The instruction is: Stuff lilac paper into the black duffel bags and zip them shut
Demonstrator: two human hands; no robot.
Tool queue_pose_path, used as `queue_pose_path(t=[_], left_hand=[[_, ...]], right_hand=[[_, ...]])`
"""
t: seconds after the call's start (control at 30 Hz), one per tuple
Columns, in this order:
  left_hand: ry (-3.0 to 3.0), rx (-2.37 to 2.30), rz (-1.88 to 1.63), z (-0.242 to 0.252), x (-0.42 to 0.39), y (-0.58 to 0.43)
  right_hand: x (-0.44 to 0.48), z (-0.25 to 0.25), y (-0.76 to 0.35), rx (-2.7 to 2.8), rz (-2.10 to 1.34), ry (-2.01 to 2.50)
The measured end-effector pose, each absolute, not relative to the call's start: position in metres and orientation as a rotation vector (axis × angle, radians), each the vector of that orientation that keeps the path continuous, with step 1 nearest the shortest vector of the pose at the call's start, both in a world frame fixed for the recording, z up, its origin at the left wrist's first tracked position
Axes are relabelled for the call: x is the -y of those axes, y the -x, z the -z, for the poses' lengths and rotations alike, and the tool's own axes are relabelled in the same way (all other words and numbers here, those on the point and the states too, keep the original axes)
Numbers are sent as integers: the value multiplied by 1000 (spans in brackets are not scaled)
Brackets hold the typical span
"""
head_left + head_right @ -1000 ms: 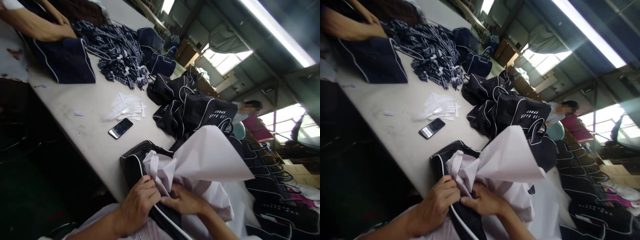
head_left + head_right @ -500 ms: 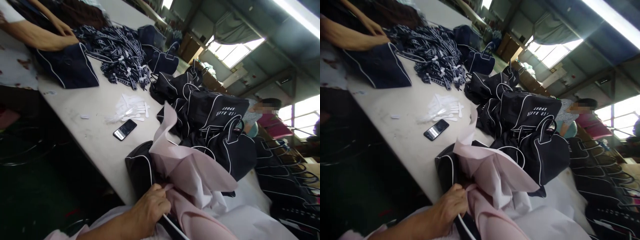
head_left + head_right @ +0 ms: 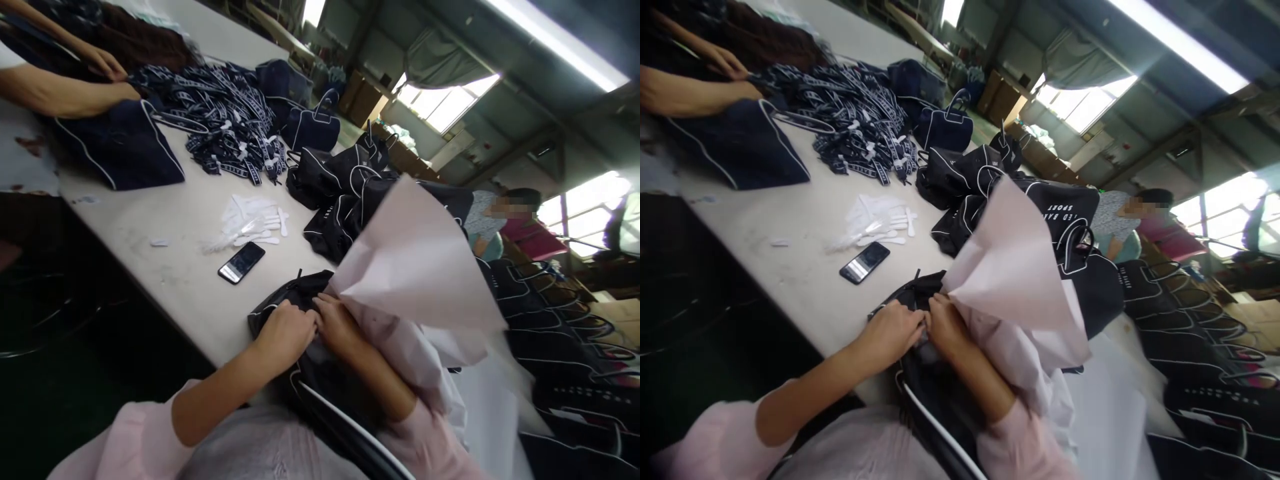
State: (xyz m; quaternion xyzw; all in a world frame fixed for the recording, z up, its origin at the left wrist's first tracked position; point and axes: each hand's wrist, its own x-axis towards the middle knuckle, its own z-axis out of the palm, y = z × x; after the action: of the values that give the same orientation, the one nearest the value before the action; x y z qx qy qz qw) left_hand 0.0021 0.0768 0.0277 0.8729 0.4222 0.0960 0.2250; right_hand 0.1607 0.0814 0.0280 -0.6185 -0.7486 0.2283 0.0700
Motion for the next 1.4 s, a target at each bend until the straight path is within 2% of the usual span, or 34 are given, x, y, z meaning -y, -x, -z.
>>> queue_pose_path(t=[0.07, 0.2, 0.27, 0.33, 0.4, 0.5, 0.63, 0.73, 0.9, 1.03, 1.17, 1.23, 1.4], left_hand=[[-2410, -1214, -69, -25, -84, -9], [-2392, -1283, 48, -18, -94, -20], [-2411, -1333, 76, -16, -104, -27], [-2440, -1390, 88, -14, -116, -37], [-2479, -1459, 73, -12, -129, -46], [-2593, -1482, -3, -6, -145, -58], [-2846, -1161, -124, 3, -152, -74], [-2966, -911, -203, 9, -149, -89], [-3009, -893, -324, 22, -143, -101], [-2998, -988, -410, 32, -151, -96], [-2998, -951, -493, 32, -162, -97], [-2993, -914, -562, 30, -163, -96], [-2913, -1006, -828, 28, -144, -74]], right_hand=[[-60, -48, -177, 2255, -303, 1798], [-34, -101, -198, 2328, 180, 1503], [-34, -122, -208, 2383, 461, 1598], [-36, -131, -221, 2404, 621, 1889], [-29, -128, -233, 2436, 532, 2232], [3, -109, -240, 2607, -40, 2467], [50, -64, -239, 2516, -824, 2227], [57, -23, -241, 2146, -1024, 2155], [46, 13, -240, 1973, -934, 2157], [40, -15, -229, 2262, -611, 2170], [11, -56, -217, 2480, -170, 1988], [-8, -60, -208, 2477, -65, 1882], [-26, -14, -184, 2455, -459, 1937]])
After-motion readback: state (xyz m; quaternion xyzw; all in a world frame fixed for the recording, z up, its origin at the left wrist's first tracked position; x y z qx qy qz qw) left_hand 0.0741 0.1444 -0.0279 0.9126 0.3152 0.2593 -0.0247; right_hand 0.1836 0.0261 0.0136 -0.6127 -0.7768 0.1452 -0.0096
